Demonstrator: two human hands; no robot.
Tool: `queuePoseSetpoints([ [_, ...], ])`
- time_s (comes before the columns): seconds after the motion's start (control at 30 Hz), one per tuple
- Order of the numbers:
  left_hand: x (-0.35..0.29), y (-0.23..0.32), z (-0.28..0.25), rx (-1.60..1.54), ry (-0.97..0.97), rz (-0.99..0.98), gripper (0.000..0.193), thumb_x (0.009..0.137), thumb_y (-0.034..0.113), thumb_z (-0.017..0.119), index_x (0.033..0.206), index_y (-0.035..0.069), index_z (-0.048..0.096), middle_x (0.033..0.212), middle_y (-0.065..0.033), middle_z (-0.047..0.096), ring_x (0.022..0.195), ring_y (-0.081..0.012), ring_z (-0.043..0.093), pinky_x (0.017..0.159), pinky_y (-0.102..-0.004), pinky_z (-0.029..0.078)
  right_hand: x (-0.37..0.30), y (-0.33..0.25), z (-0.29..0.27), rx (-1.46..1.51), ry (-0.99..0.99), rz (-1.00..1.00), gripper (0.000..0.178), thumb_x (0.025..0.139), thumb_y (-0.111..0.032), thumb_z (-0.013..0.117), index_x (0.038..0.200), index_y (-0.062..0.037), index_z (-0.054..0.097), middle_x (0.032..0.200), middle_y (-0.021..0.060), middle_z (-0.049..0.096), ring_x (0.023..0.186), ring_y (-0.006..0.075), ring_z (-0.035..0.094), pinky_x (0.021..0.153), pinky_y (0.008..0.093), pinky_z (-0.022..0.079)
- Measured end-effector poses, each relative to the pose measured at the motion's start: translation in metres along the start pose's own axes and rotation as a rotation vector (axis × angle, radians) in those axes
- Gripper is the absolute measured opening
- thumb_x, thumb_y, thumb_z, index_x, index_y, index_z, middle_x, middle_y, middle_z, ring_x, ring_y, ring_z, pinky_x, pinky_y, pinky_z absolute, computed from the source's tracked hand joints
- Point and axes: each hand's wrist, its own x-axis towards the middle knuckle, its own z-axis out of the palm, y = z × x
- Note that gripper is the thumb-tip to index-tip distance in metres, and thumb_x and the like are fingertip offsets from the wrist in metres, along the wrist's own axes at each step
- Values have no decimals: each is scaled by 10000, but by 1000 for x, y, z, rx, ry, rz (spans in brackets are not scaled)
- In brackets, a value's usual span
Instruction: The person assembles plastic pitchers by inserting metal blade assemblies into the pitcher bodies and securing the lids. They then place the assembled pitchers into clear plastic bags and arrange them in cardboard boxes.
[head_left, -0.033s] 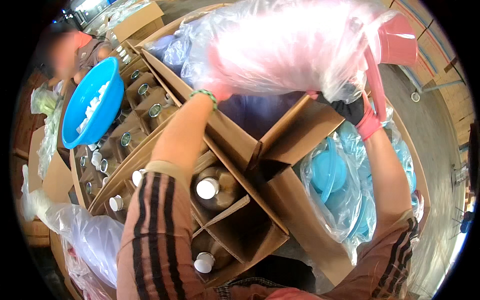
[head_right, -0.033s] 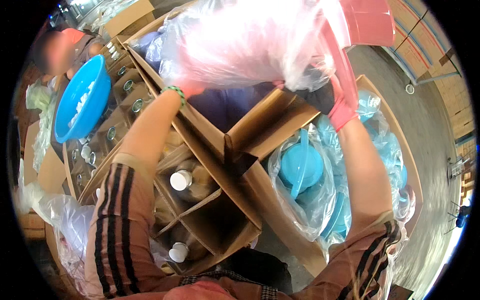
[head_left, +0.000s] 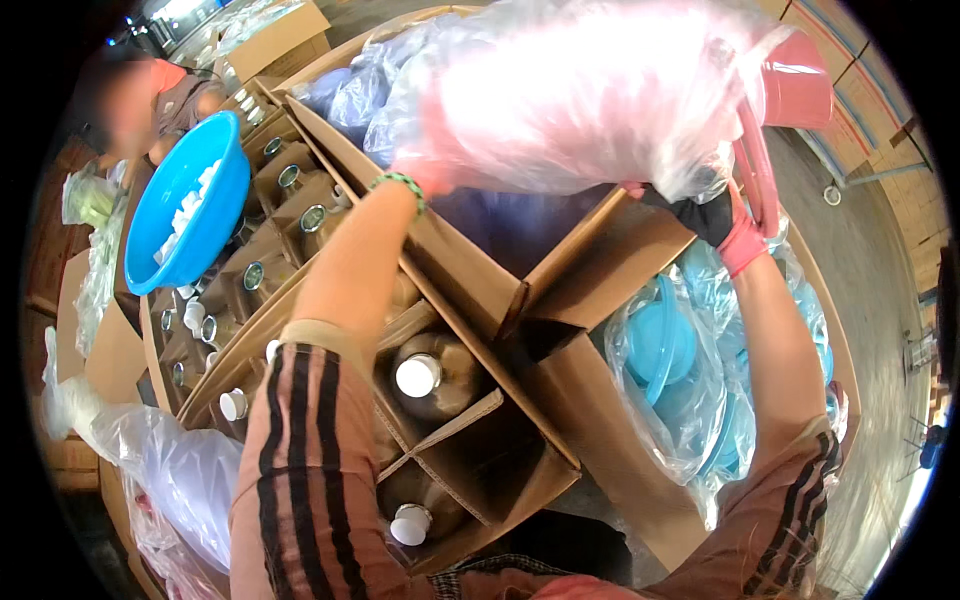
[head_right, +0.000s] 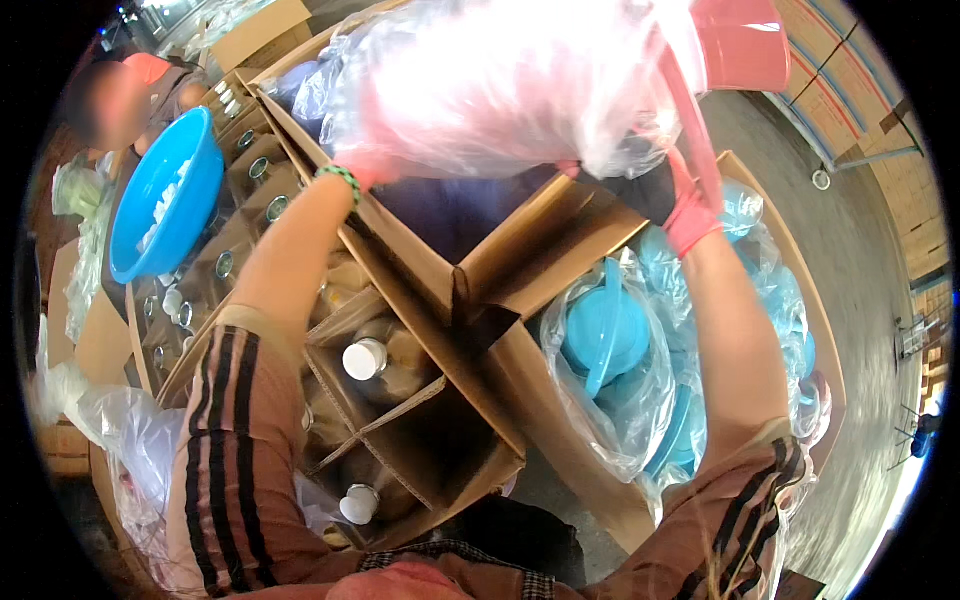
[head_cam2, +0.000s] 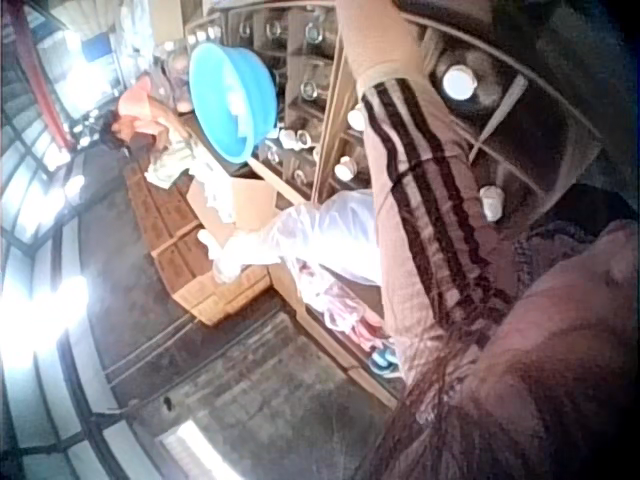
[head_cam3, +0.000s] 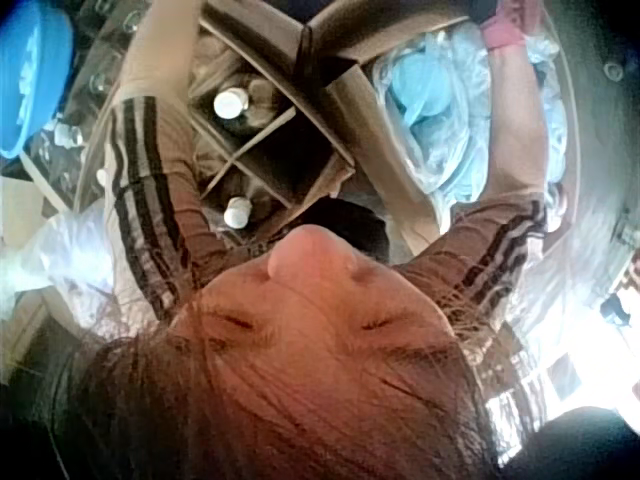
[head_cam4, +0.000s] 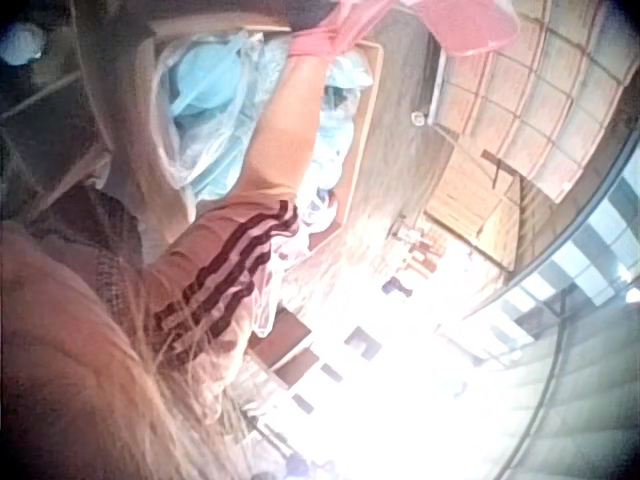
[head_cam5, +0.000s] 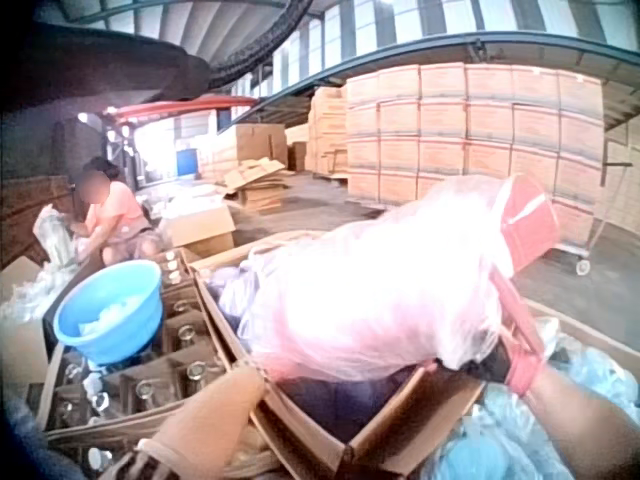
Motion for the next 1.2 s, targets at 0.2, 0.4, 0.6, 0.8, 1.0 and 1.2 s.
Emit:
queuePoseSetpoints([
  [0.2,-44,-7,-16,692,-19,-63,507,722,286,551,1183,125,417,1269,-88,342,1196,-265,276,977,-454,198,-7,-13,-47,502,107,-34,579,766,-159,575,1252,-34,287,1235,136,380,1159,242,356,984,385,287],
  [0.4,-40,-7,-8,583,16,-234,474,778,308,485,1216,163,376,1283,-72,338,1197,-233,285,991,-426,178,39,-46,-72,310,-193,-371,478,693,-129,645,1130,-61,463,1145,96,468,1094,167,418,927,323,336],
  [0.6,-60,-28,-2,384,234,-99,476,789,308,449,1234,172,348,1277,-69,350,1174,-222,325,984,-430,193,127,-67,39,-277,-161,-139,263,661,-103,602,887,24,558,914,197,564,810,323,569,727,368,453],
  [0.8,-46,-20,-3,593,103,-87,486,786,284,458,1243,183,326,1267,-67,358,1143,-226,363,970,-446,215,127,-3,128,-89,-50,1,186,697,-149,554,811,-10,602,807,160,587,786,281,567,711,345,451],
  [1.0,-49,-25,2,526,226,-47,445,754,173,481,1191,156,397,1210,-85,408,1108,-241,390,955,-446,236,100,-60,78,1076,-221,277,486,712,-449,561,990,-51,551,851,75,550,767,170,526,665,319,442],
  [1.2,-74,-13,-5,530,504,-187,372,747,151,483,1117,119,455,1210,-139,377,1065,-302,394,911,-441,282,56,-140,103,-85,-16,-46,520,633,-390,612,926,32,532,919,224,541,890,350,518,797,389,397],
])
